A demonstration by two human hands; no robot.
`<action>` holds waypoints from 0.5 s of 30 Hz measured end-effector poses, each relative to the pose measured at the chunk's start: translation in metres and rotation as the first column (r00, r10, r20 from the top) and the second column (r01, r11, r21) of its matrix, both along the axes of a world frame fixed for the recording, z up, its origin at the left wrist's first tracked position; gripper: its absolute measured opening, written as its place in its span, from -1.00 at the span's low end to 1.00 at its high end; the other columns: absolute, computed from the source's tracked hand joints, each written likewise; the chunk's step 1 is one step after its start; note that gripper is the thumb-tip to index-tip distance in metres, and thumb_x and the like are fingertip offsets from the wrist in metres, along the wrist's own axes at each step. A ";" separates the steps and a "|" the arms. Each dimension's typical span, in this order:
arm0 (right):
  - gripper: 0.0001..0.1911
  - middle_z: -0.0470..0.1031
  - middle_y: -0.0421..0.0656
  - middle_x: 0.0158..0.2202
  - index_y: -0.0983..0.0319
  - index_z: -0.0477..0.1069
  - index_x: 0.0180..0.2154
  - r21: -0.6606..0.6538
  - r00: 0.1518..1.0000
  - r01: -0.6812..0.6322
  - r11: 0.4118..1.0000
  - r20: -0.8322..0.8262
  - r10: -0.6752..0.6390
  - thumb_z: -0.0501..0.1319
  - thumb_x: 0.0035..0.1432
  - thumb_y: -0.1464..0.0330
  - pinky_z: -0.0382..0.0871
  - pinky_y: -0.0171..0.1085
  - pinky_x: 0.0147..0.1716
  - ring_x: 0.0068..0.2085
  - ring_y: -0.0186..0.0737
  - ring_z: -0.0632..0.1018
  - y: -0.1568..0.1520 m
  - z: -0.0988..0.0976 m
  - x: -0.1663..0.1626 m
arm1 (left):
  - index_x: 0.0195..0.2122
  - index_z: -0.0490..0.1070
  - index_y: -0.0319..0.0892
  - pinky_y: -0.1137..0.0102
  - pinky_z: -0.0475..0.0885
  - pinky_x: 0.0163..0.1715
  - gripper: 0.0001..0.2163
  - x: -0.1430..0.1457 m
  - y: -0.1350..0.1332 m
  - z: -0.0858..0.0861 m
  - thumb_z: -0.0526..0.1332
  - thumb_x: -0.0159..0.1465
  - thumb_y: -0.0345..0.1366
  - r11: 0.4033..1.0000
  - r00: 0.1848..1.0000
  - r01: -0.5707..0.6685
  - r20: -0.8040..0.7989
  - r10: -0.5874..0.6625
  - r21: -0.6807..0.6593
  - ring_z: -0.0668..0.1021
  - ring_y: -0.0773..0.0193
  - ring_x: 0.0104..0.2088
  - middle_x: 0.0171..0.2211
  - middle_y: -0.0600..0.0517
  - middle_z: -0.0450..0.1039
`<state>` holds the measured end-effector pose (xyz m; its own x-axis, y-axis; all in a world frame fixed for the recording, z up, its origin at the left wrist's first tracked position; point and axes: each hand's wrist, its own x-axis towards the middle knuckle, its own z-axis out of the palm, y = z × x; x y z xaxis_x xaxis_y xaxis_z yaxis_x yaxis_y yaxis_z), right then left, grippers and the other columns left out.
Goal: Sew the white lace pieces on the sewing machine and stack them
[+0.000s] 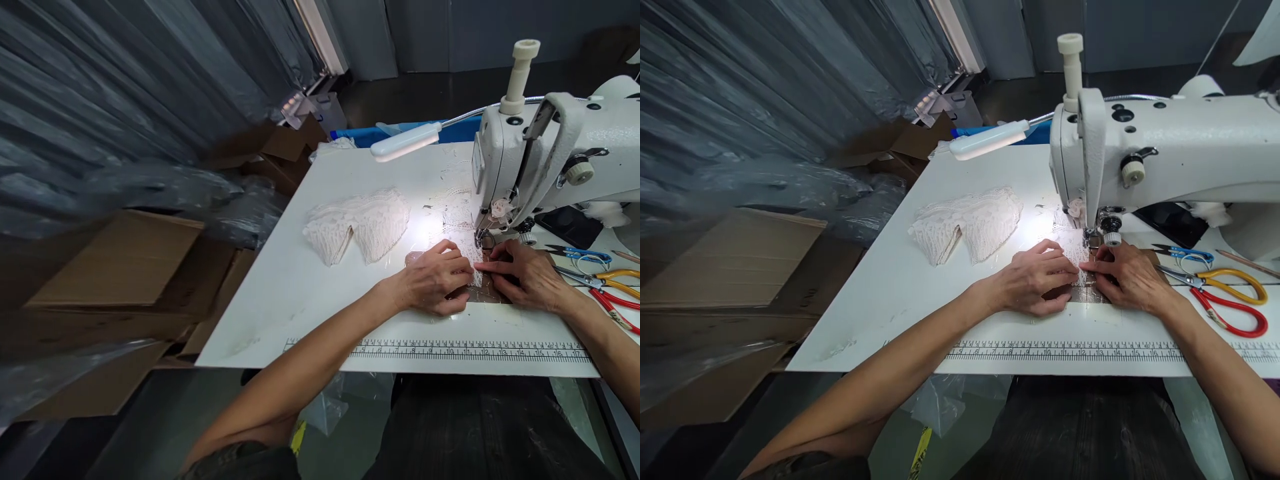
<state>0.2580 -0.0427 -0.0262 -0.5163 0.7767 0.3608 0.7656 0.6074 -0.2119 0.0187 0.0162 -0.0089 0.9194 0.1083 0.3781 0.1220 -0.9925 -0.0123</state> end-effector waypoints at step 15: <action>-0.62 0.50 -0.02 -0.15 0.05 0.55 0.06 0.003 0.985 0.099 0.995 0.144 -0.098 0.06 0.34 0.31 0.38 -0.20 -0.35 -0.25 -0.10 0.51 0.000 -0.004 -0.002 | -0.23 0.51 -0.25 0.22 0.36 -0.13 -0.75 -0.001 0.000 0.005 0.10 0.27 -0.22 0.998 0.990 -0.064 -0.130 0.061 -0.016 0.48 0.19 -0.32 -0.24 -0.08 0.53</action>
